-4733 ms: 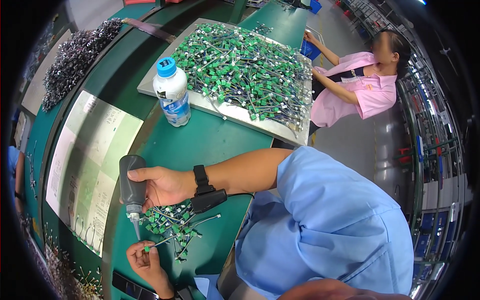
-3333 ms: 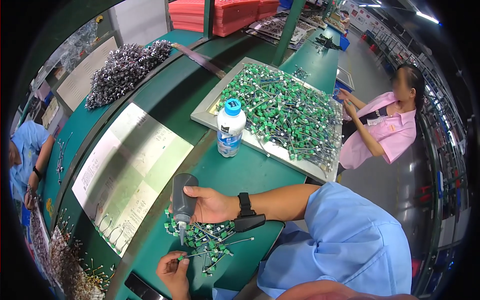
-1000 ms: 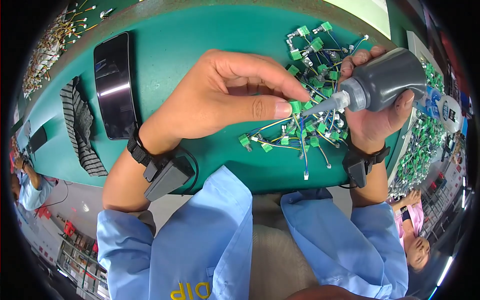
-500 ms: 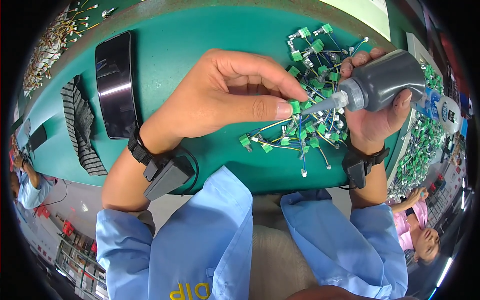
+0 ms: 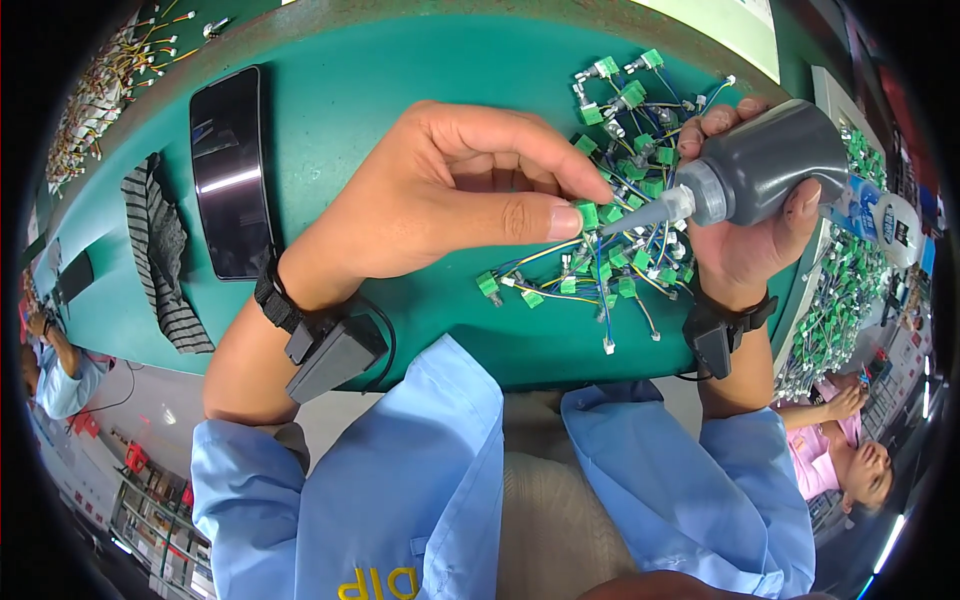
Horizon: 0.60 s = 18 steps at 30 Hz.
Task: The person picks up a wire assembly, applies a substance to the connector from a squeeze bottle, and places it onto a paper sheet, repeating this for several assemblies.
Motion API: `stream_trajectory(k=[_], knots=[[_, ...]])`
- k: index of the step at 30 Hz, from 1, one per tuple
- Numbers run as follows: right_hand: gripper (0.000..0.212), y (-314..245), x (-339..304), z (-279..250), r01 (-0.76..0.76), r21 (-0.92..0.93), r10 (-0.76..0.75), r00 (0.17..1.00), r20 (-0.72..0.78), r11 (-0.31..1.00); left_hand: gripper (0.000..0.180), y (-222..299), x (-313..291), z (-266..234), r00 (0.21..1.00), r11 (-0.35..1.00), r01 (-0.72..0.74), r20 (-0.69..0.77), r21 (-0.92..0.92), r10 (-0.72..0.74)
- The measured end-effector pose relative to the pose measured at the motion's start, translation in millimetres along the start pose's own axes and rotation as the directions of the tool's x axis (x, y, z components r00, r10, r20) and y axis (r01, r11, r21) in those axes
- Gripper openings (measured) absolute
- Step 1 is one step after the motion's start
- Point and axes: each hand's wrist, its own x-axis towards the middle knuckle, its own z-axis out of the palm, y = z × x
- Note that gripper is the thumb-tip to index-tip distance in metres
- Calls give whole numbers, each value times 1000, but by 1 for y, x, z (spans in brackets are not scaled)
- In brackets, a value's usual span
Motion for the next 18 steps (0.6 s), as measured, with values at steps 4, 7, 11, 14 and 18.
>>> stream_trajectory(k=[4, 7, 11, 14, 18], knots=[[69, 1, 1, 0, 20, 69, -22, 999, 28, 997, 21, -1, 0, -1, 1000, 1000, -16, 12, 20, 16], [66, 2, 1, 0, 33, 82, -35, 999, 19, 996, 21, -2, 0, -1, 999, 1000, -25, 21, 9, 25], [61, 3, 1, 0, 48, 109, -50, 999, 15, 993, 22, 0, 0, -1, 1000, 1000, -6, 24, -17, 7], [60, 2, 1, -1, 53, 114, -55, 998, 18, 992, 22, 1, 0, 1, 1000, 1000, 5, 24, -29, -4], [60, 2, 1, -1, 51, 112, -54, 998, 20, 992, 21, 1, 0, 1, 1000, 1000, 3, 21, -26, -2]])
